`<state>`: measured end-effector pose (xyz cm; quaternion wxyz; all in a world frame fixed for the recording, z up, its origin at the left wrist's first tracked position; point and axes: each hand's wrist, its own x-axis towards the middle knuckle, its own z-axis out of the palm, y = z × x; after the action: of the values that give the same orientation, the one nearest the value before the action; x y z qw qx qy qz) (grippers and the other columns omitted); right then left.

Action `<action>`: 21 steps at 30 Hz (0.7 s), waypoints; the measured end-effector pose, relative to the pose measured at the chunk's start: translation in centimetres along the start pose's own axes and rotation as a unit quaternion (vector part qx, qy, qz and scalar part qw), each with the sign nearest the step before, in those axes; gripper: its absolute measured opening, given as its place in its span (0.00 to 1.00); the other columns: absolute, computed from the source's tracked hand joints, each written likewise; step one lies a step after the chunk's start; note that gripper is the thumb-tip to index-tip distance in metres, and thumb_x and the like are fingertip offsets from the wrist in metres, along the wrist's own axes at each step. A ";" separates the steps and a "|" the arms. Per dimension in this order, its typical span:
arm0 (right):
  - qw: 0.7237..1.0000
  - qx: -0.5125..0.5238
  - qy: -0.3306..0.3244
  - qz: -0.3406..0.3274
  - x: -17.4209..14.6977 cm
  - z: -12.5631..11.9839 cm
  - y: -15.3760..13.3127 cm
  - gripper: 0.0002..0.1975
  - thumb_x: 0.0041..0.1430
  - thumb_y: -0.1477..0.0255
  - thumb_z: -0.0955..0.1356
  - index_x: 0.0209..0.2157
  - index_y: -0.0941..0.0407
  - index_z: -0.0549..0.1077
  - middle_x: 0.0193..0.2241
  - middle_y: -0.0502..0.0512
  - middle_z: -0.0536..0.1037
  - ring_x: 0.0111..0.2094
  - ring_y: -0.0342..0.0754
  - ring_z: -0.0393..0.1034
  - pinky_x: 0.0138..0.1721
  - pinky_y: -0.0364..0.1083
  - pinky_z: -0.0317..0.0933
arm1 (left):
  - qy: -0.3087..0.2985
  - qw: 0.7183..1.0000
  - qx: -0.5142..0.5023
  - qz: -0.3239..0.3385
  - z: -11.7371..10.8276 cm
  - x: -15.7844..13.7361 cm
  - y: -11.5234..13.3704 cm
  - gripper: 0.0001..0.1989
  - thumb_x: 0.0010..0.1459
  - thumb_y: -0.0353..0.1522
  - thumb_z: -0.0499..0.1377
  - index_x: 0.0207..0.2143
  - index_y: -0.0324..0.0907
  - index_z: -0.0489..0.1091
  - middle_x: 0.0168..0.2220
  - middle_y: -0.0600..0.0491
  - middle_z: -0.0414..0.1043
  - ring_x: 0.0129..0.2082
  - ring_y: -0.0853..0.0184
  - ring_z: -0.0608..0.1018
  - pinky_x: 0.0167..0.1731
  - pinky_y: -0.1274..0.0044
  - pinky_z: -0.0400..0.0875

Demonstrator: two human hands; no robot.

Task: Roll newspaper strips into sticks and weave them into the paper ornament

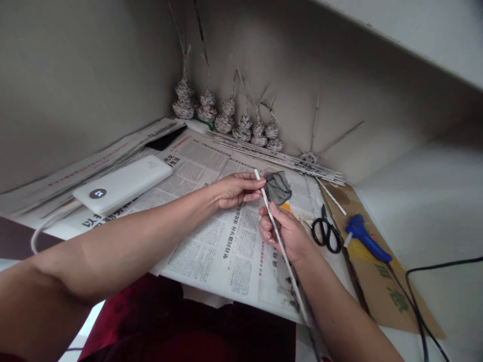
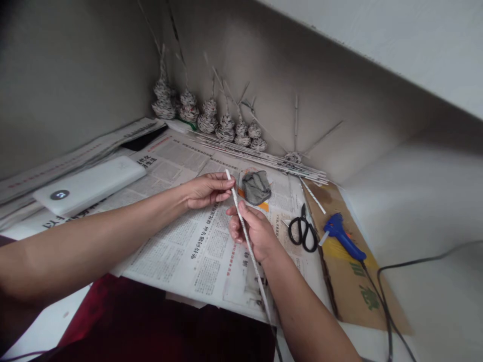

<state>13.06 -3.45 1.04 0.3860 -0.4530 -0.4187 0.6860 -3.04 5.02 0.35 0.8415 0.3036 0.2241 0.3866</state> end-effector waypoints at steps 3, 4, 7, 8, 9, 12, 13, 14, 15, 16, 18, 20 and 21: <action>0.967 -0.207 0.100 -0.109 -0.3 -0.2 0.1 0.17 0.53 0.55 0.67 0.32 0.56 0.73 0.19 0.47 0.67 0.19 0.40 0.61 0.19 0.40 0.53 | 0.020 1.000 0.008 0.001 -0.2 0.2 -0.1 0.03 0.51 0.21 0.62 0.30 0.33 0.71 0.25 0.53 0.72 0.22 0.76 0.76 0.25 0.86 0.74; 0.944 -0.267 0.129 -0.143 -0.4 -0.3 0.1 0.16 0.52 0.56 0.68 0.32 0.55 0.73 0.19 0.47 0.68 0.20 0.41 0.62 0.22 0.41 0.55 | 0.025 1.000 0.013 0.000 -0.2 0.2 -0.1 0.03 0.51 0.21 0.61 0.30 0.33 0.71 0.25 0.53 0.72 0.22 0.76 0.76 0.25 0.86 0.74; 0.927 -0.308 0.142 -0.158 -0.4 -0.5 0.2 0.16 0.54 0.56 0.66 0.31 0.55 0.74 0.18 0.48 0.68 0.20 0.42 0.61 0.23 0.42 0.56 | 0.028 0.999 0.019 -0.007 -0.2 0.2 -0.1 0.03 0.52 0.21 0.60 0.30 0.33 0.71 0.25 0.53 0.72 0.22 0.76 0.76 0.26 0.86 0.74; 0.945 -0.273 0.123 -0.133 -0.3 -0.6 0.2 0.16 0.54 0.56 0.66 0.31 0.55 0.73 0.18 0.47 0.67 0.19 0.41 0.60 0.21 0.42 0.55 | 0.025 0.999 0.017 -0.010 -0.2 0.2 -0.1 0.03 0.52 0.21 0.60 0.30 0.33 0.71 0.25 0.53 0.72 0.23 0.76 0.76 0.26 0.86 0.74; 0.965 -0.220 0.100 -0.103 -0.2 -0.6 0.1 0.16 0.54 0.56 0.66 0.30 0.55 0.72 0.17 0.47 0.66 0.18 0.41 0.59 0.19 0.41 0.53 | 0.022 1.000 0.014 -0.013 -0.2 0.1 0.0 0.03 0.52 0.21 0.60 0.30 0.33 0.71 0.25 0.53 0.72 0.23 0.76 0.76 0.26 0.86 0.74; 0.999 -0.040 0.027 -0.020 0.1 -0.6 0.0 0.15 0.52 0.57 0.68 0.28 0.55 0.69 0.15 0.44 0.61 0.15 0.38 0.55 0.16 0.39 0.46 | 0.009 1.000 0.004 -0.016 0.0 -0.1 0.1 0.02 0.53 0.22 0.60 0.30 0.33 0.71 0.26 0.52 0.73 0.24 0.75 0.77 0.26 0.86 0.74; 1.000 0.004 0.005 -0.002 0.1 -0.5 -0.1 0.14 0.51 0.58 0.68 0.28 0.55 0.68 0.15 0.43 0.60 0.14 0.38 0.54 0.15 0.39 0.45 | 0.005 1.000 0.003 -0.015 0.1 -0.1 0.1 0.02 0.54 0.22 0.59 0.31 0.33 0.71 0.26 0.52 0.73 0.24 0.75 0.77 0.27 0.86 0.74; 0.999 0.034 -0.016 0.011 0.1 -0.5 -0.1 0.14 0.51 0.59 0.69 0.28 0.55 0.68 0.14 0.43 0.60 0.14 0.38 0.53 0.15 0.39 0.44 | 0.003 1.000 0.003 -0.013 0.2 -0.2 0.2 0.02 0.54 0.22 0.59 0.31 0.33 0.71 0.26 0.52 0.73 0.24 0.75 0.77 0.27 0.86 0.74; 0.998 0.051 -0.031 0.020 0.1 -0.4 -0.1 0.14 0.51 0.59 0.69 0.27 0.55 0.67 0.15 0.43 0.60 0.14 0.38 0.53 0.15 0.39 0.44 | 0.003 1.000 0.003 -0.011 0.2 -0.3 0.2 0.01 0.54 0.22 0.60 0.31 0.33 0.71 0.26 0.52 0.72 0.24 0.75 0.77 0.26 0.86 0.74; 0.997 0.055 -0.039 0.024 0.0 -0.3 0.0 0.14 0.52 0.59 0.68 0.28 0.55 0.67 0.15 0.43 0.60 0.14 0.38 0.53 0.15 0.39 0.44 | 0.004 1.000 0.005 -0.009 0.3 -0.3 0.2 0.01 0.53 0.22 0.60 0.30 0.33 0.70 0.25 0.53 0.72 0.23 0.76 0.76 0.26 0.86 0.74; 0.999 0.030 -0.031 0.012 0.0 -0.2 0.1 0.14 0.54 0.58 0.67 0.29 0.55 0.68 0.15 0.43 0.61 0.15 0.38 0.55 0.15 0.38 0.45 | 0.010 1.000 0.009 -0.007 0.2 -0.3 0.2 0.01 0.53 0.23 0.60 0.29 0.34 0.70 0.25 0.53 0.72 0.21 0.76 0.76 0.24 0.85 0.74; 0.999 -0.028 0.003 -0.019 0.0 -0.1 0.3 0.14 0.53 0.58 0.68 0.30 0.55 0.70 0.16 0.44 0.63 0.15 0.38 0.57 0.16 0.38 0.48 | 0.017 1.000 0.015 -0.004 0.0 -0.1 0.2 0.02 0.53 0.24 0.61 0.28 0.34 0.69 0.24 0.53 0.72 0.20 0.75 0.75 0.23 0.85 0.74; 0.998 -0.056 0.021 -0.033 0.0 -0.1 0.4 0.14 0.53 0.58 0.68 0.31 0.55 0.71 0.16 0.44 0.64 0.16 0.38 0.58 0.17 0.39 0.49 | 0.020 1.000 0.018 -0.003 -0.1 0.0 0.1 0.03 0.52 0.24 0.61 0.28 0.34 0.69 0.24 0.53 0.72 0.20 0.75 0.75 0.23 0.85 0.74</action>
<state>13.14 -3.57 0.68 0.3910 -0.4738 -0.4636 0.6385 -3.23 5.12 0.35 0.8323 0.3106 0.2482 0.3862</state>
